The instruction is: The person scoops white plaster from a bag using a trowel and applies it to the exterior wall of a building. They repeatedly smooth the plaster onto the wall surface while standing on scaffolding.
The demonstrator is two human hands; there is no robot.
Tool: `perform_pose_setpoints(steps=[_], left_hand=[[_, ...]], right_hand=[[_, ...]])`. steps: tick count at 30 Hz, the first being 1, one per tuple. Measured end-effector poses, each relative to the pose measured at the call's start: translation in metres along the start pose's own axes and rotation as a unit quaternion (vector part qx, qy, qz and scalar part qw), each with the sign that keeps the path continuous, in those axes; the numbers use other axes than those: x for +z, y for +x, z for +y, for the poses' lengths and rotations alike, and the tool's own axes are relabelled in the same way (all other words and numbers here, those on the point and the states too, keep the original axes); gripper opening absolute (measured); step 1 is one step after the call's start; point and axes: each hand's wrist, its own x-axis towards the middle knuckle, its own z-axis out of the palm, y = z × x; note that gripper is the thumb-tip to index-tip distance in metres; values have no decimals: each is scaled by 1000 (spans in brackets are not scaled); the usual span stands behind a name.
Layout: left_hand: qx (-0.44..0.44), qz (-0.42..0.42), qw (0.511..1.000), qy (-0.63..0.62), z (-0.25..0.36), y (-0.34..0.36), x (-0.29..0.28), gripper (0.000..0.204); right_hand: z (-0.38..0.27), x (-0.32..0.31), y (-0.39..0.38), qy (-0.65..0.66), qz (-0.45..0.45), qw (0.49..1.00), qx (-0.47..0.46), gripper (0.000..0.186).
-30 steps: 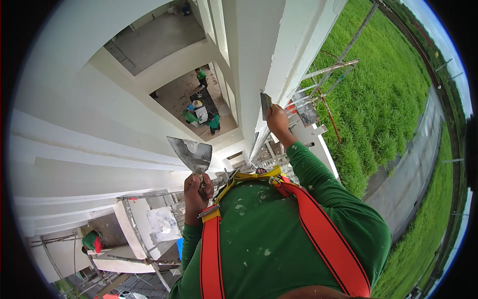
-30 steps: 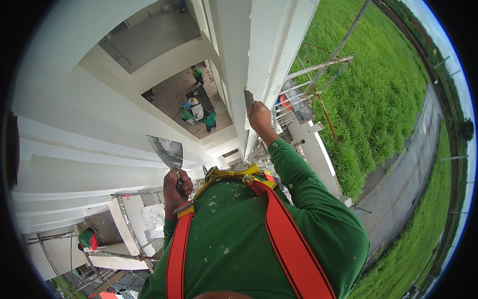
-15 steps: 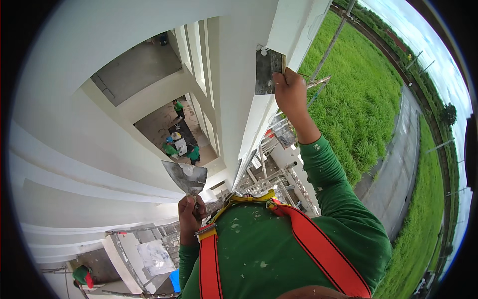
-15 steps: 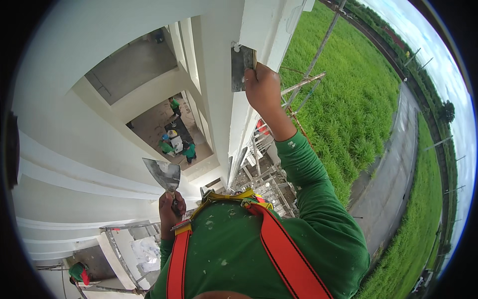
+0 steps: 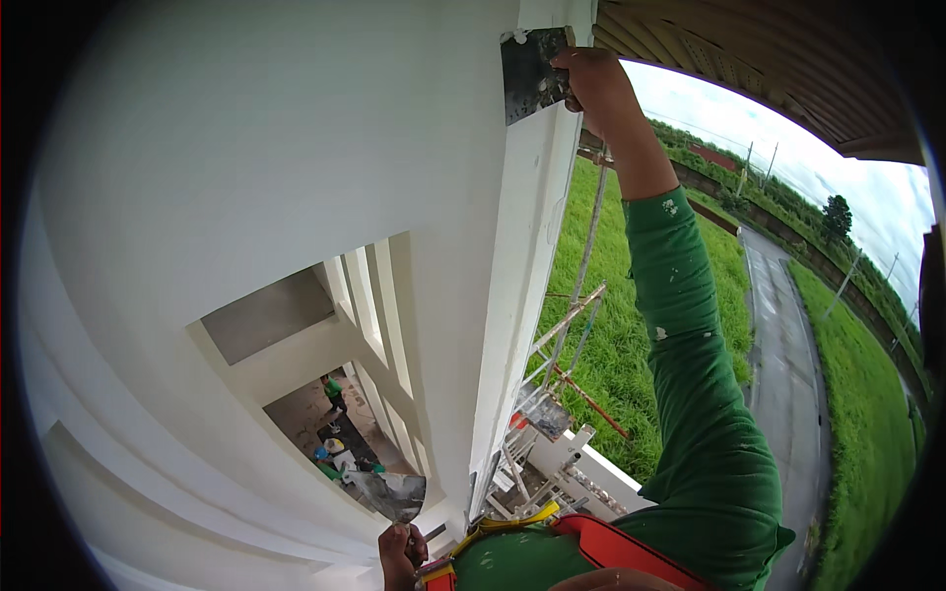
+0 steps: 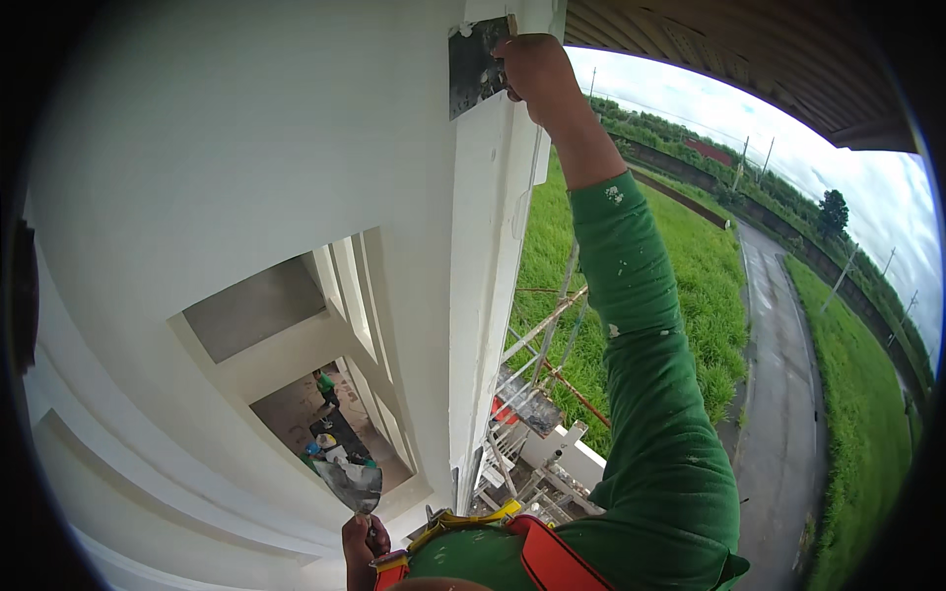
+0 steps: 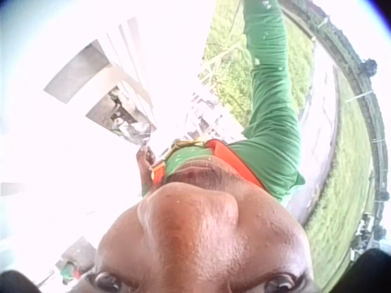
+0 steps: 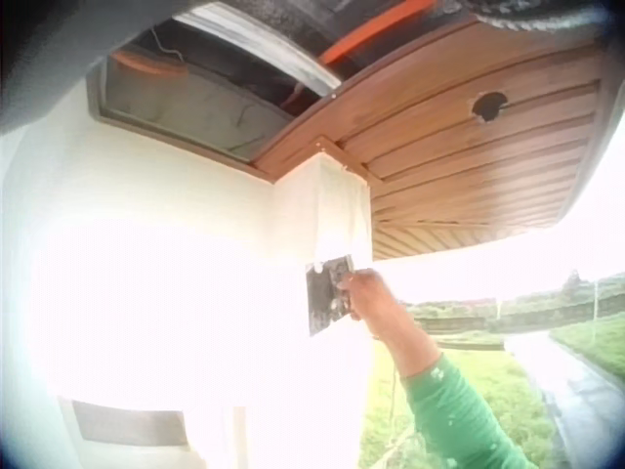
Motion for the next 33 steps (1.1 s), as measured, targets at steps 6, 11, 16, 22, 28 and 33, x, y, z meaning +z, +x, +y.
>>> perform_pose_setpoints(steps=[6, 11, 16, 22, 28, 33], left_hand=[[-29, 46, 998, -41, 0, -13, -6, 31], [-39, 82, 995, -33, 9, -19, 7, 24], [10, -13, 1000, -6, 11, 4, 3, 43], [95, -75, 992, -21, 68, 51, 55, 40], [93, -200, 975, -36, 69, 65, 103, 39], [-13, -206, 973, -101, 49, 51, 86, 41]], right_hand=[[-59, -18, 108, 11, -8, 1000, -16, 14], [-109, -5, 114, 8, 11, 993, -119, 16], [-131, -3, 111, 70, -2, 985, -159, 16], [6, 26, -97, 211, 31, 968, -134, 23], [126, 24, -343, 42, 15, 986, -163, 35], [159, 21, -374, -17, -329, 930, -166, 22]])
